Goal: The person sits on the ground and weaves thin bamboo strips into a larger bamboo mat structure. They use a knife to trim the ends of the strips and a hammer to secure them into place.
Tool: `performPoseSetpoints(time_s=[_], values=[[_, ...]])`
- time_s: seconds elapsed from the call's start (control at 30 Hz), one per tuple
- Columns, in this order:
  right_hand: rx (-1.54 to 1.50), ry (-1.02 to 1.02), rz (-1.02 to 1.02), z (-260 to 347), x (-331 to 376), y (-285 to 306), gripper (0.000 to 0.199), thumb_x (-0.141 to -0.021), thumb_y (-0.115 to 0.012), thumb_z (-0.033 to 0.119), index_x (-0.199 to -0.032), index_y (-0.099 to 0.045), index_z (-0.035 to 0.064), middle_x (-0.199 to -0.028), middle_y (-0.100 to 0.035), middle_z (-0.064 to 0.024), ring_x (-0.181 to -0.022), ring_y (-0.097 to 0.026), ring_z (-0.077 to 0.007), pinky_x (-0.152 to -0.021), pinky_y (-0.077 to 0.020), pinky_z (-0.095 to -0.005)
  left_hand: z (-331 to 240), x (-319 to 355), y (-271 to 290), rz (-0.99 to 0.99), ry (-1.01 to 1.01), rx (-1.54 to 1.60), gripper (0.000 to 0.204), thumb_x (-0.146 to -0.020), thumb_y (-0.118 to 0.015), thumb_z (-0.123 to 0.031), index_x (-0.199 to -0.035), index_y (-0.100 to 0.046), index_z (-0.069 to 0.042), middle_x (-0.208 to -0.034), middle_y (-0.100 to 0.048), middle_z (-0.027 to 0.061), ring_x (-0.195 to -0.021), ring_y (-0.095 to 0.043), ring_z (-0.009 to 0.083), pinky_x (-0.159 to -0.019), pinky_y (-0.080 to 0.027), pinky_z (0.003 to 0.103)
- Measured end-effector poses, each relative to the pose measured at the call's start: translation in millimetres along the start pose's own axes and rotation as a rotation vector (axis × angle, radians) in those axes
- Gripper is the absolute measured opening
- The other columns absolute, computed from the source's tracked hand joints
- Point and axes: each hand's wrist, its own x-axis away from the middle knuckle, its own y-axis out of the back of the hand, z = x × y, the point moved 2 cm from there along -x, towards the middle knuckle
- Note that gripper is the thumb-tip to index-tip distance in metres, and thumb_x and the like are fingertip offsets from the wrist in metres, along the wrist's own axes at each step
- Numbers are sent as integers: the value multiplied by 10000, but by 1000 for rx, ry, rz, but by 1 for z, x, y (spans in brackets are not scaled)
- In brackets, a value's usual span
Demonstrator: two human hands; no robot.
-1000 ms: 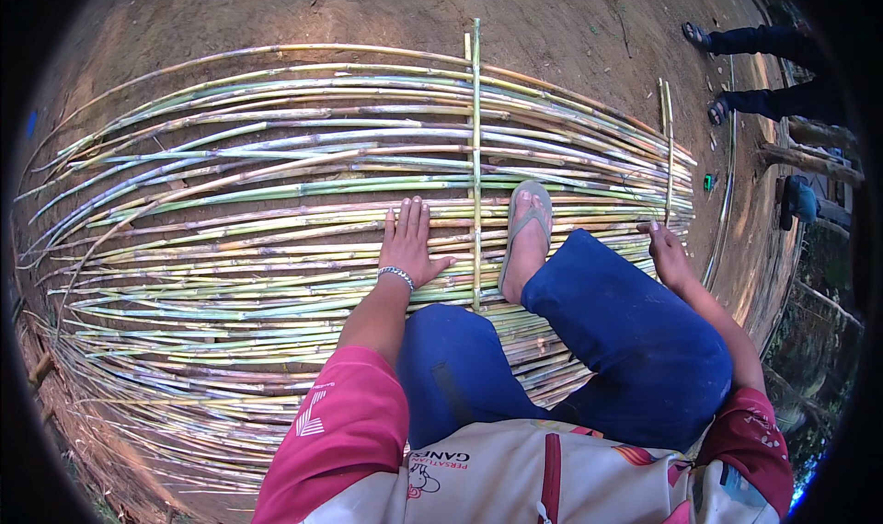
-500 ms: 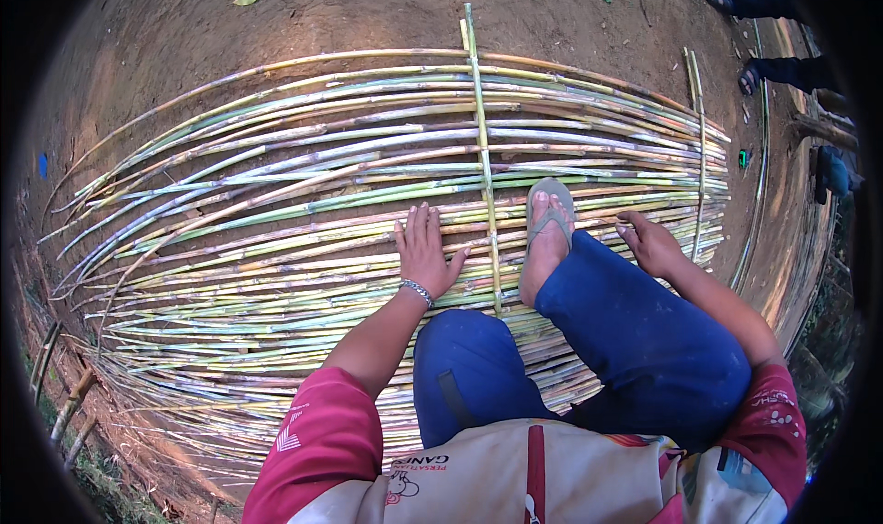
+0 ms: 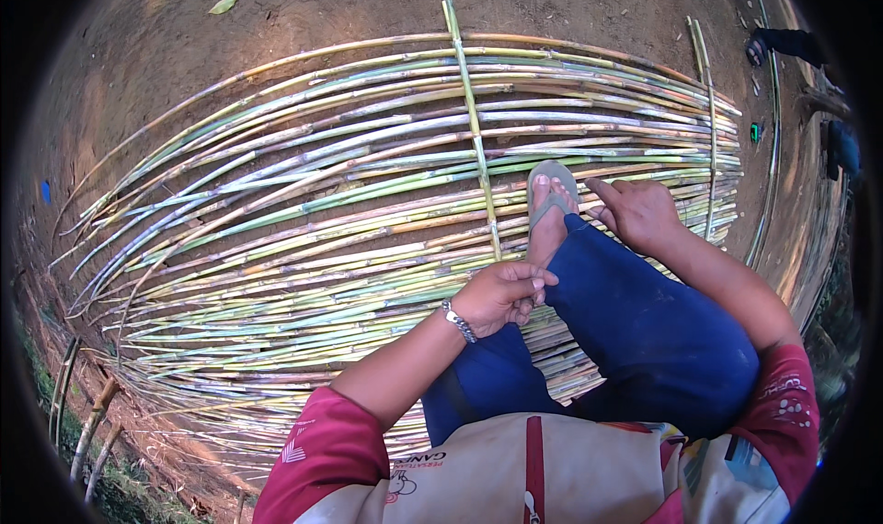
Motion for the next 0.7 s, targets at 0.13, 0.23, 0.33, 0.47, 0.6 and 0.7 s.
performPoseSetpoints(time_s=[0.13,0.23,0.33,0.47,0.6,0.7], values=[[-34,67,-7,1,1,-6,453,-938,-663,418,-1306,-630,155,-808,-692,-90,-736,-705,-301,-620,-543,-439,3,26,12,-81,27,-53,188,-1029,-651,-130,-1143,-692,13,-928,-741,81,-636,-668,77,-556,-545,223],[-66,55,8,4,0,-3,485,-879,-732,336,-1310,-634,137,-851,-702,-94,-759,-706,-312,-643,-543,-448,3,33,24,-97,17,-9,167,-1041,-632,-151,-1079,-715,-11,-1057,-755,139,-772,-755,131,-661,-634,271],[-106,-2,38,4,1,3,468,-892,-719,305,-1322,-630,142,-878,-709,-104,-790,-709,-322,-676,-553,-450,-7,34,18,-212,-210,178,221,-1063,-599,-200,-1130,-692,-10,-1147,-746,123,-846,-737,149,-721,-622,310],[-274,66,-67,3,3,-6,464,-973,-648,386,-1372,-612,153,-948,-736,-106,-853,-722,-340,-728,-568,-459,-22,18,13,-300,-470,347,274,-1083,-574,-258,-1150,-681,-15,-1179,-728,118,-994,-717,187,-831,-607,383],[-406,-15,90,2,-2,-7,485,-970,-663,351,-1402,-593,141,-1129,-724,-146,-1019,-704,-373,-872,-557,-482,-43,4,13,-405,-559,232,346,-1091,-559,-331,-1156,-673,-11,-1093,-711,88,-961,-696,178,-823,-595,375],[-473,-87,202,12,-15,17,522,-956,-683,343,-1420,-575,128,-1205,-703,-163,-1096,-680,-385,-931,-538,-493,-55,-3,10,-549,-600,92,405,-1093,-553,-380,-1164,-671,1,-935,-664,37,-810,-647,134,-737,-568,315]])
